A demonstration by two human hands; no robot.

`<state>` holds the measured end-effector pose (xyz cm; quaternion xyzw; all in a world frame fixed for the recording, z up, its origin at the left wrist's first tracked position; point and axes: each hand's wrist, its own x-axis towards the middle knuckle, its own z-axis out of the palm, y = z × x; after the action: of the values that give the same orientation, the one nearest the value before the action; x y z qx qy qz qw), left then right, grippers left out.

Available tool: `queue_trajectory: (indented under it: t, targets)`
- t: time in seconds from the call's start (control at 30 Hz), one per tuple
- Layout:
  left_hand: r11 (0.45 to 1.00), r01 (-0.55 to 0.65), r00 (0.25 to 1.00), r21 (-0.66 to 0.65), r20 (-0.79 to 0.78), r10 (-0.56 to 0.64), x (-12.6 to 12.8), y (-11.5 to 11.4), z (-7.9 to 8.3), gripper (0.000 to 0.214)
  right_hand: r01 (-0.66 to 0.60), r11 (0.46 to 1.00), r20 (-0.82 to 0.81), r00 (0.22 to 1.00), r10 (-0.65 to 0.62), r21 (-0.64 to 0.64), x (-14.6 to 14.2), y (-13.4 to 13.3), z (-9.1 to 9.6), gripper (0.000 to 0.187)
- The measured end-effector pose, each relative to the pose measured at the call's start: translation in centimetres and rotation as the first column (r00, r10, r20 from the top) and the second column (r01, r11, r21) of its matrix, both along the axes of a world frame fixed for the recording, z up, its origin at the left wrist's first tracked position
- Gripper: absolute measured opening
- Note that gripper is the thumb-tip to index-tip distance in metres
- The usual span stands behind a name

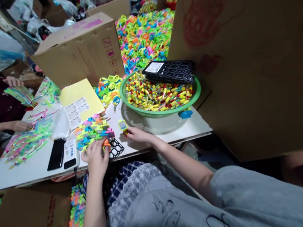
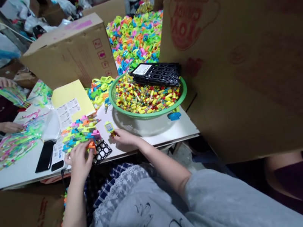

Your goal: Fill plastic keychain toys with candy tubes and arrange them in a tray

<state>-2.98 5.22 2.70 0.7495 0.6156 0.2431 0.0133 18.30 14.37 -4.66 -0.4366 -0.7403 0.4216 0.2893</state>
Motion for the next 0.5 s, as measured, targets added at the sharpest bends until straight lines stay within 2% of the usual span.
queue_trajectory:
  t: [0.07,0.17,0.3,0.4,0.5]
  targets:
    - [1.000,-0.018,1.000,-0.011,0.006,0.018,0.1,-0.1,0.2,0.033,-0.080,0.996,-0.129,0.989,0.075,-0.030,-1.4,-0.6,0.1,0.014]
    - [1.000,-0.003,1.000,-0.031,0.015,0.004,0.2,-0.1,0.4,0.033,-0.108,0.994,-0.205,0.973,0.108,0.011,-3.6,-1.1,-0.1,0.010]
    - [0.999,-0.003,1.000,-0.034,0.029,0.004,0.2,-0.2,0.4,0.034,-0.078,0.993,-0.228,0.969,0.097,0.092,-5.4,-1.7,-0.7,0.011]
    - [1.000,-0.018,0.999,-0.022,0.044,0.019,0.2,-0.2,0.3,0.036,-0.029,0.994,-0.254,0.965,0.056,0.108,-6.1,-2.3,-1.3,0.010]
    - [1.000,-0.021,0.998,-0.021,0.062,0.022,0.2,-0.1,0.2,0.036,-0.031,0.993,-0.256,0.965,0.060,0.115,-6.6,-2.8,-1.9,0.014]
